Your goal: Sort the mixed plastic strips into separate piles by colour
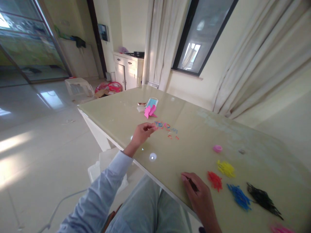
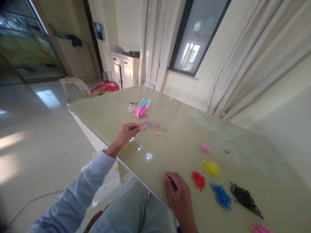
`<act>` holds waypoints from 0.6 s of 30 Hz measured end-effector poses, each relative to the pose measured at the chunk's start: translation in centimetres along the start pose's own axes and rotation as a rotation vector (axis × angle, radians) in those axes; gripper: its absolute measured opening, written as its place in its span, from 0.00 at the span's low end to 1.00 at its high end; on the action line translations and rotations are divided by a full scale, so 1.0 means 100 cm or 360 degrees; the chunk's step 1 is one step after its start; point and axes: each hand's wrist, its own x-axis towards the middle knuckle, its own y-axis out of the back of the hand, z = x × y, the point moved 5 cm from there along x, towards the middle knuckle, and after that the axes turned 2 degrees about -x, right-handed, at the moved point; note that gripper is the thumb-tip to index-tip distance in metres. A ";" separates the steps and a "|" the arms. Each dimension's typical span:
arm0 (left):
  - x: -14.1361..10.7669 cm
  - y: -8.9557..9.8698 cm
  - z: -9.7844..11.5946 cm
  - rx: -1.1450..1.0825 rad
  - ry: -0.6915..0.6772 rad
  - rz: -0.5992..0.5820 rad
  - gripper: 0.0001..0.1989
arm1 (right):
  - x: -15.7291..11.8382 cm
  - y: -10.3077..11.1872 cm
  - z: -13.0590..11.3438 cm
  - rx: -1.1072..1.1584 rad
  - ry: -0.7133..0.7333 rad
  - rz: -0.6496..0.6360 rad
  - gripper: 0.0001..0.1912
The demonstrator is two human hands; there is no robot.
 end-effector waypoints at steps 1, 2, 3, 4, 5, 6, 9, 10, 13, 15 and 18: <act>-0.011 -0.009 0.003 -0.0256 0.0067 -0.0055 0.18 | 0.000 0.000 0.000 0.0002 -0.0007 -0.0006 0.15; -0.022 -0.019 0.006 -0.0433 0.0137 -0.0128 0.21 | -0.001 0.000 0.000 0.0006 -0.0013 -0.0013 0.15; -0.033 -0.028 0.010 -0.0543 0.0186 -0.0156 0.22 | -0.001 0.000 0.000 0.0011 -0.0023 -0.0020 0.15; -0.042 -0.038 0.015 -0.0624 0.0230 -0.0196 0.23 | -0.001 0.000 -0.001 0.0017 -0.0033 -0.0028 0.15; -0.051 -0.048 0.019 -0.0695 0.0275 -0.0251 0.23 | -0.001 0.000 -0.001 0.0026 -0.0045 -0.0037 0.15; -0.058 -0.058 0.023 -0.0765 0.0319 -0.0305 0.23 | -0.001 0.000 -0.002 0.0037 -0.0059 -0.0050 0.14; -0.078 -0.084 0.036 -0.1009 0.0457 -0.0469 0.21 | -0.002 -0.001 -0.003 0.0078 -0.0093 -0.0073 0.13; -0.084 -0.091 0.040 -0.1081 0.0500 -0.0516 0.21 | -0.003 -0.001 -0.003 0.0091 -0.0097 -0.0073 0.12; -0.099 -0.109 0.054 -0.1219 0.0583 -0.0663 0.18 | -0.004 -0.001 -0.003 0.0111 -0.0099 -0.0064 0.11; -0.108 -0.120 0.062 -0.1282 0.0609 -0.0755 0.17 | -0.004 -0.002 -0.002 0.0136 -0.0114 -0.0069 0.10; -0.118 -0.135 0.069 -0.1321 0.0650 -0.0844 0.17 | -0.005 -0.003 0.000 0.0208 -0.0145 -0.0073 0.08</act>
